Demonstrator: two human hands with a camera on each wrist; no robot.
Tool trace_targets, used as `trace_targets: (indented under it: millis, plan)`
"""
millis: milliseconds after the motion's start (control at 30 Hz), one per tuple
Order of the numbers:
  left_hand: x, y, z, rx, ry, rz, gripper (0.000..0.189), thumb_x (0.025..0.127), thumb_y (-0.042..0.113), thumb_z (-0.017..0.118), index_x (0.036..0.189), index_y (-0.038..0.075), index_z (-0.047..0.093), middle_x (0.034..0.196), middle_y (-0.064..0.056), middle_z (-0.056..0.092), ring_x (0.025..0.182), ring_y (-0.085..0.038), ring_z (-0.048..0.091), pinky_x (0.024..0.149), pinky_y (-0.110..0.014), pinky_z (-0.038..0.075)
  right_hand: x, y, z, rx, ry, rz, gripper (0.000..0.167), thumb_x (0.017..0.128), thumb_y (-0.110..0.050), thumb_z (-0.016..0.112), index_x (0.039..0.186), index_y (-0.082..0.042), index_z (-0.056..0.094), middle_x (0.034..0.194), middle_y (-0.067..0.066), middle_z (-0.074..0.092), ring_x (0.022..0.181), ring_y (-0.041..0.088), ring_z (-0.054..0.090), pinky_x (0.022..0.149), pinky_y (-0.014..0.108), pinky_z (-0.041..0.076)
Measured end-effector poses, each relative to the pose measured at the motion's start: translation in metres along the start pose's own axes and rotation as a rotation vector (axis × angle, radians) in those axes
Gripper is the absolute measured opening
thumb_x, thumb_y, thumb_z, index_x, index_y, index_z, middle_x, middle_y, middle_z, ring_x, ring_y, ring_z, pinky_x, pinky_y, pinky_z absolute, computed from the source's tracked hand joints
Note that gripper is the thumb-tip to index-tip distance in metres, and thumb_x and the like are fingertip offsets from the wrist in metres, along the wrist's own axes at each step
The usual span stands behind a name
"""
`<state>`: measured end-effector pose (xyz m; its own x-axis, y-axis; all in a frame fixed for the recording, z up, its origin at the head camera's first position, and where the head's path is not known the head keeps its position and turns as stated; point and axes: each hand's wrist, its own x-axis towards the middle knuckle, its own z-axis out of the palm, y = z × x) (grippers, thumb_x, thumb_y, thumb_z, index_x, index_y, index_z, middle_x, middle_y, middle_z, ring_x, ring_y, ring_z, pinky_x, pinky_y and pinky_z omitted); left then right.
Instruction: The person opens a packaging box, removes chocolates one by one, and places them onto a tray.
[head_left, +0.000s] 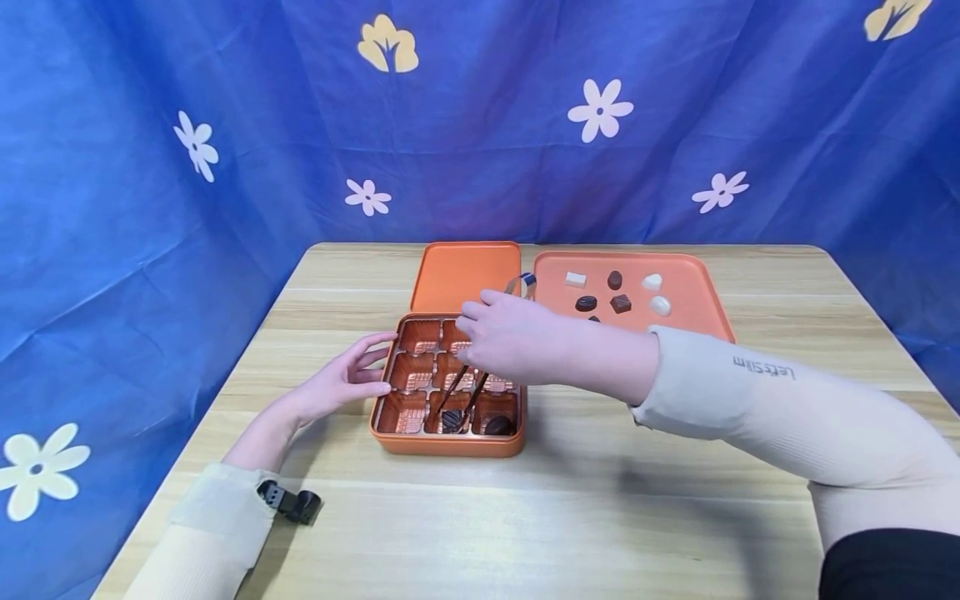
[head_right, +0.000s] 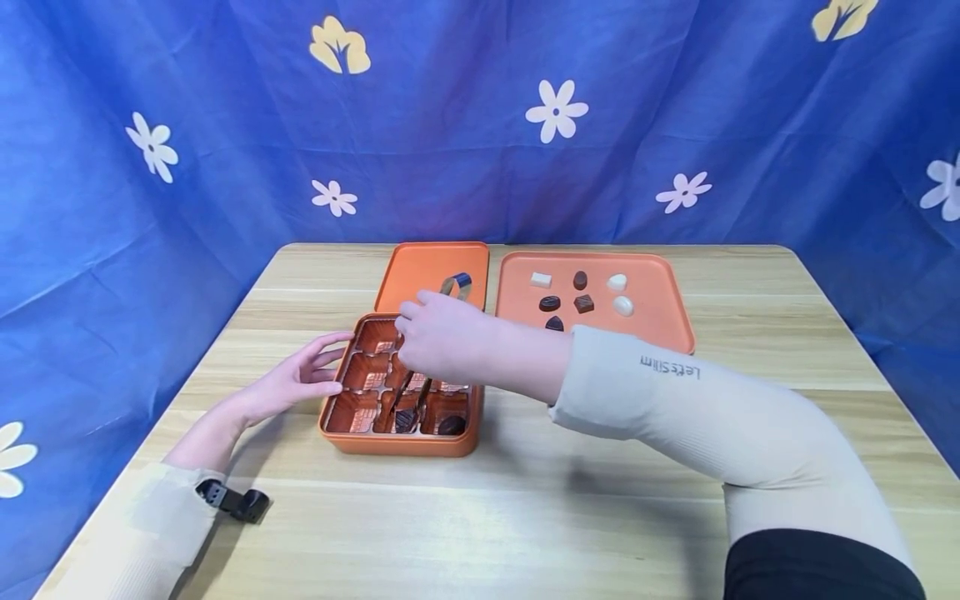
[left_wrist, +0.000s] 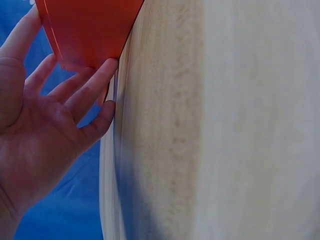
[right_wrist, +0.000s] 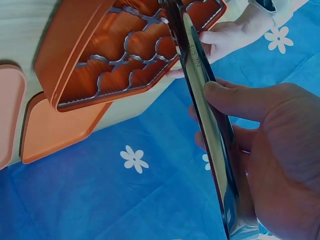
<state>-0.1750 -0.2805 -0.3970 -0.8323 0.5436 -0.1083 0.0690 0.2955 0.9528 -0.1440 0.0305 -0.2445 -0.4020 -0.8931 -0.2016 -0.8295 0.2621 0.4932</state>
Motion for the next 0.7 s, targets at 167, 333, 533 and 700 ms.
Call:
trace_targets:
  millis: [167, 333, 533, 700]
  plan:
    - [-0.001, 0.001, 0.0, 0.005, -0.003, 0.007, 0.075, 0.09, 0.002, 0.067, 0.151, 0.006, 0.023, 0.15, -0.031, 0.028, 0.126, -0.05, 0.042, 0.097, -0.039, 0.044, 0.001, 0.001, 0.002, 0.013, -0.015, -0.003, 0.021, 0.099, -0.02, 0.057, 0.115, -0.023, 0.07, 0.104, 0.001, 0.063, 0.093, 0.021, 0.051, 0.08, 0.034, 0.041]
    - [-0.001, 0.0, 0.0, 0.01, -0.002, 0.016, 0.076, 0.09, 0.001, 0.067, 0.151, 0.005, 0.022, 0.149, -0.033, 0.028, 0.124, -0.05, 0.044, 0.095, -0.035, 0.046, -0.002, 0.002, 0.006, 0.005, 0.028, -0.012, 0.023, 0.099, -0.019, 0.056, 0.117, -0.023, 0.069, 0.104, 0.003, 0.064, 0.092, 0.021, 0.05, 0.08, 0.034, 0.042]
    - [-0.001, 0.0, 0.0, 0.004, -0.002, 0.006, 0.076, 0.089, 0.001, 0.067, 0.151, 0.005, 0.022, 0.15, -0.032, 0.027, 0.124, -0.05, 0.044, 0.095, -0.035, 0.046, -0.009, 0.003, 0.011, 0.029, 0.082, -0.009, 0.023, 0.098, -0.02, 0.057, 0.117, -0.023, 0.069, 0.1, 0.003, 0.063, 0.09, 0.021, 0.049, 0.079, 0.033, 0.042]
    - [-0.001, 0.0, 0.0, -0.002, 0.0, 0.017, 0.075, 0.09, 0.0, 0.066, 0.151, 0.005, 0.023, 0.151, -0.03, 0.026, 0.128, -0.05, 0.039, 0.096, -0.03, 0.045, -0.017, 0.004, 0.013, 0.042, 0.074, 0.001, 0.026, 0.099, -0.021, 0.056, 0.122, -0.024, 0.066, 0.101, 0.003, 0.062, 0.089, 0.021, 0.047, 0.078, 0.033, 0.04]
